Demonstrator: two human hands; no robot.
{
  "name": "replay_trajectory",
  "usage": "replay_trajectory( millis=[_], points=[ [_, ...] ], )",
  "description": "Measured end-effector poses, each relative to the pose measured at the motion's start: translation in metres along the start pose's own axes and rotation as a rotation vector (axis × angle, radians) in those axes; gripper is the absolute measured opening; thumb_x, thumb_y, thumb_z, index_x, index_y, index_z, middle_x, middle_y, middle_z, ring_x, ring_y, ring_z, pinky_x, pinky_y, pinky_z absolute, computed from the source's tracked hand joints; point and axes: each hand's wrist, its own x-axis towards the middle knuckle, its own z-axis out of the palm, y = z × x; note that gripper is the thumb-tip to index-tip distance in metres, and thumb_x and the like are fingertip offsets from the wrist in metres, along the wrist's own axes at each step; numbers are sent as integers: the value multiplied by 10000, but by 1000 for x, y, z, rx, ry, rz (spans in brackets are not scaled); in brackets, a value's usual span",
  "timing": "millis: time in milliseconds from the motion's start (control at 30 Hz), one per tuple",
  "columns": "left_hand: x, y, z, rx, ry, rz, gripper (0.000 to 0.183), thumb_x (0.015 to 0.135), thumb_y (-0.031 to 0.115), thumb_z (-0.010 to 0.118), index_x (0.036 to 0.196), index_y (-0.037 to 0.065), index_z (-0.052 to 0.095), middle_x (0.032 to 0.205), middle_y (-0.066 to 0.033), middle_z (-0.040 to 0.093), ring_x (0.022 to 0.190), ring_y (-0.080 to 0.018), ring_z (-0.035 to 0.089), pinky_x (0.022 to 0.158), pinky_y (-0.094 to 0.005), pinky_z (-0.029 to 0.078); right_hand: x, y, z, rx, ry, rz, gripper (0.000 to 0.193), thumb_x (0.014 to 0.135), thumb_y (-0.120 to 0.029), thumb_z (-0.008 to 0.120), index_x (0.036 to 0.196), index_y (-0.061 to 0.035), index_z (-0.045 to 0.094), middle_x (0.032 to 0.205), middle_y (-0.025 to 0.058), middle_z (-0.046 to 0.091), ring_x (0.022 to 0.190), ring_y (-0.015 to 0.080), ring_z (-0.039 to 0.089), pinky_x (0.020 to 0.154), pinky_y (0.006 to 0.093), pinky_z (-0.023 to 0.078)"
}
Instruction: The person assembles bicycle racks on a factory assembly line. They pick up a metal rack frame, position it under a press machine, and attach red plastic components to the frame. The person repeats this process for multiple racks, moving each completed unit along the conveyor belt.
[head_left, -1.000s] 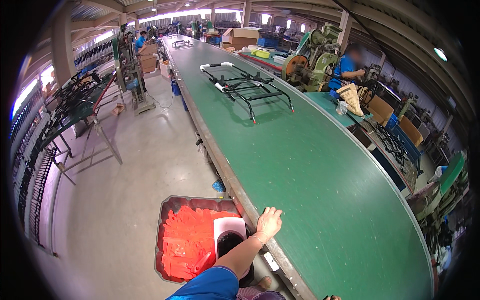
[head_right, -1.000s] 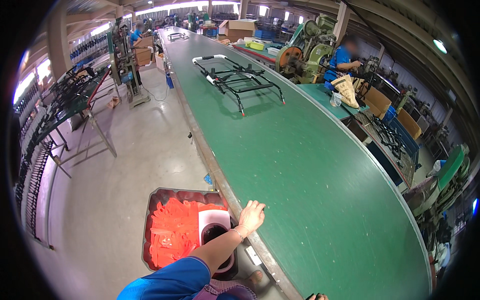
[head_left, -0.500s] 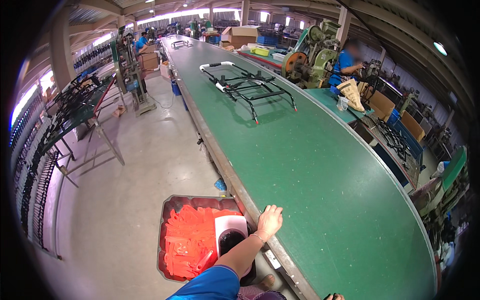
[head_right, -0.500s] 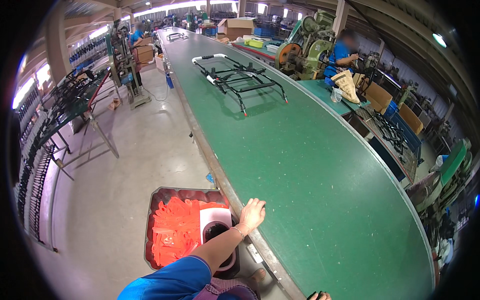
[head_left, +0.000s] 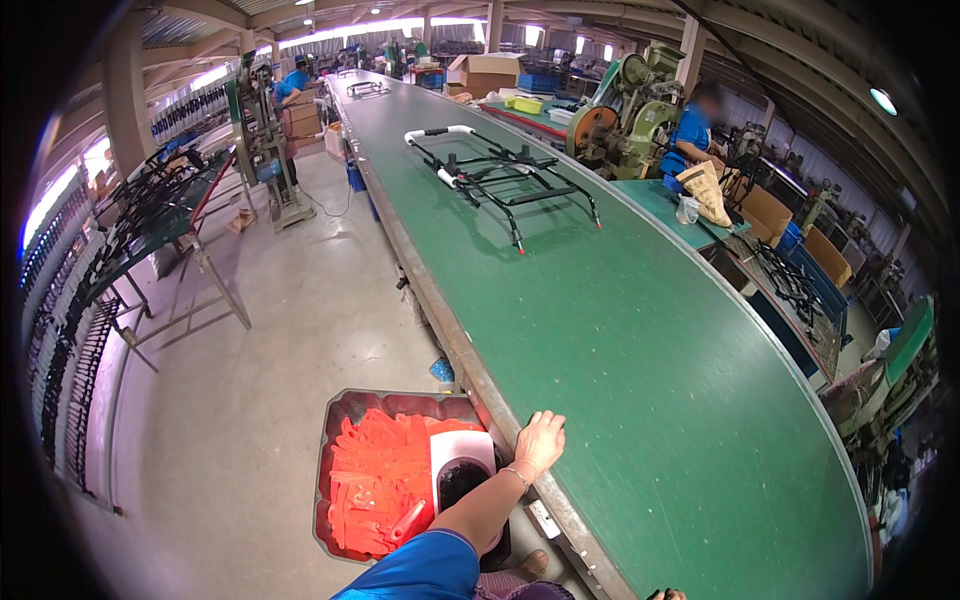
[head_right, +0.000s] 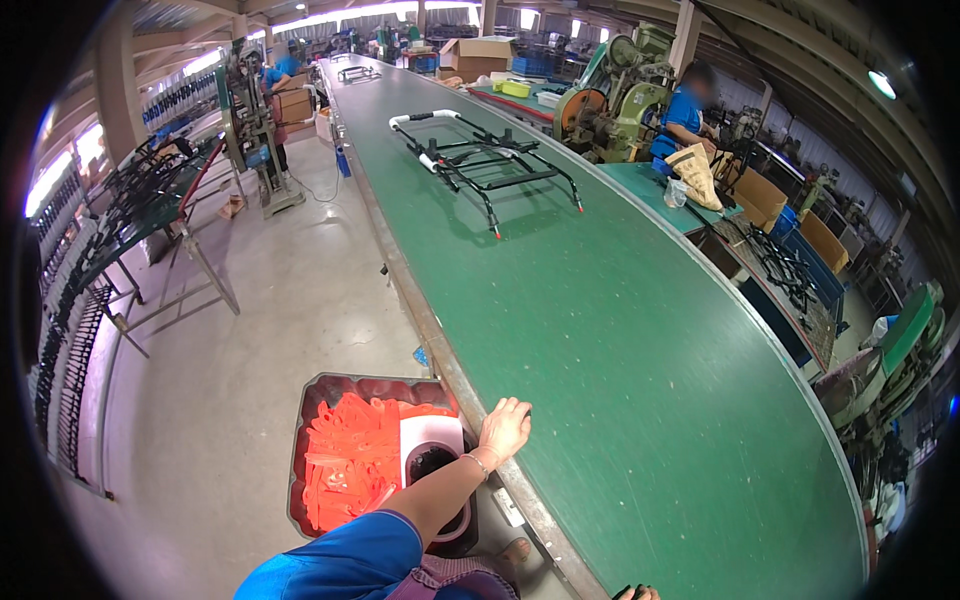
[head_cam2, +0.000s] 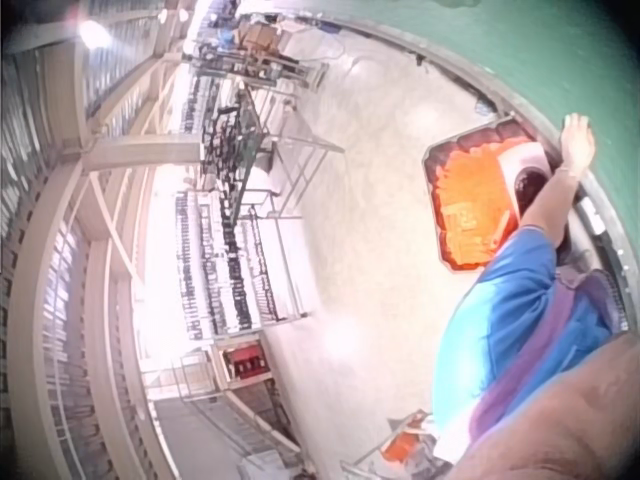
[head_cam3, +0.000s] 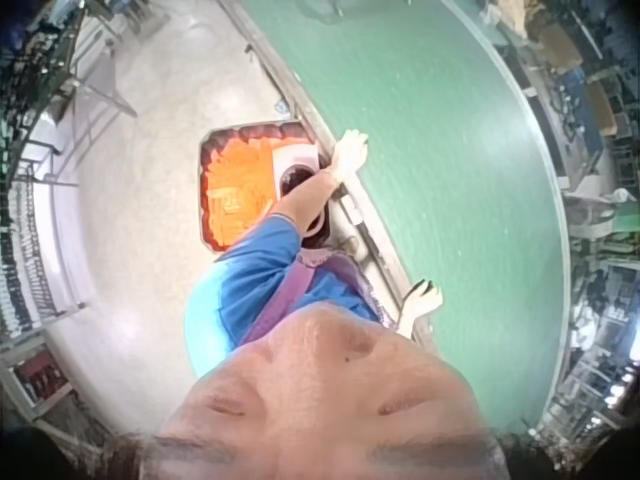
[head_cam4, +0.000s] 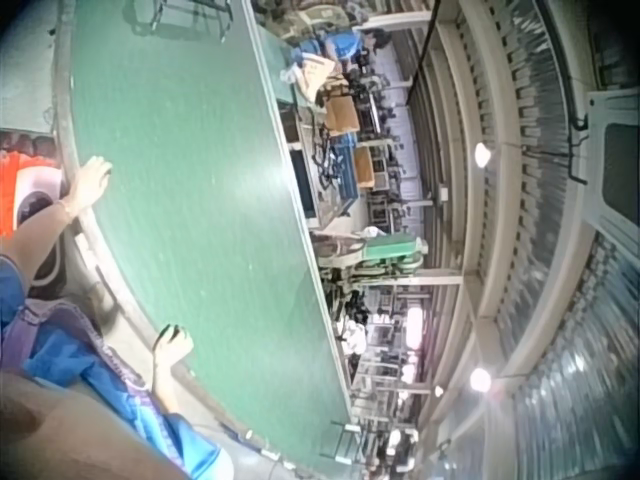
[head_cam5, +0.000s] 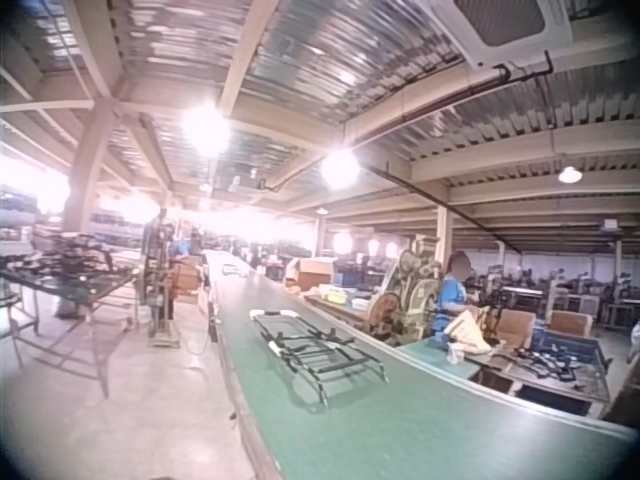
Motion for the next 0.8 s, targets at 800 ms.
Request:
replay_trajectory(
  millis=[800],
  points=[
    [2, 0, -4, -25, -46, -3, 176, 873, 162, 573, 1027, 77, 568, 975, -103, 571, 958, -299, 549, 807, -407, 486, 2, -3, -5, 23, 6, 1, 244, 870, -204, 625, 916, 36, 625, 965, 271, 591, 915, 425, 539, 835, 520, 437]
  ],
)
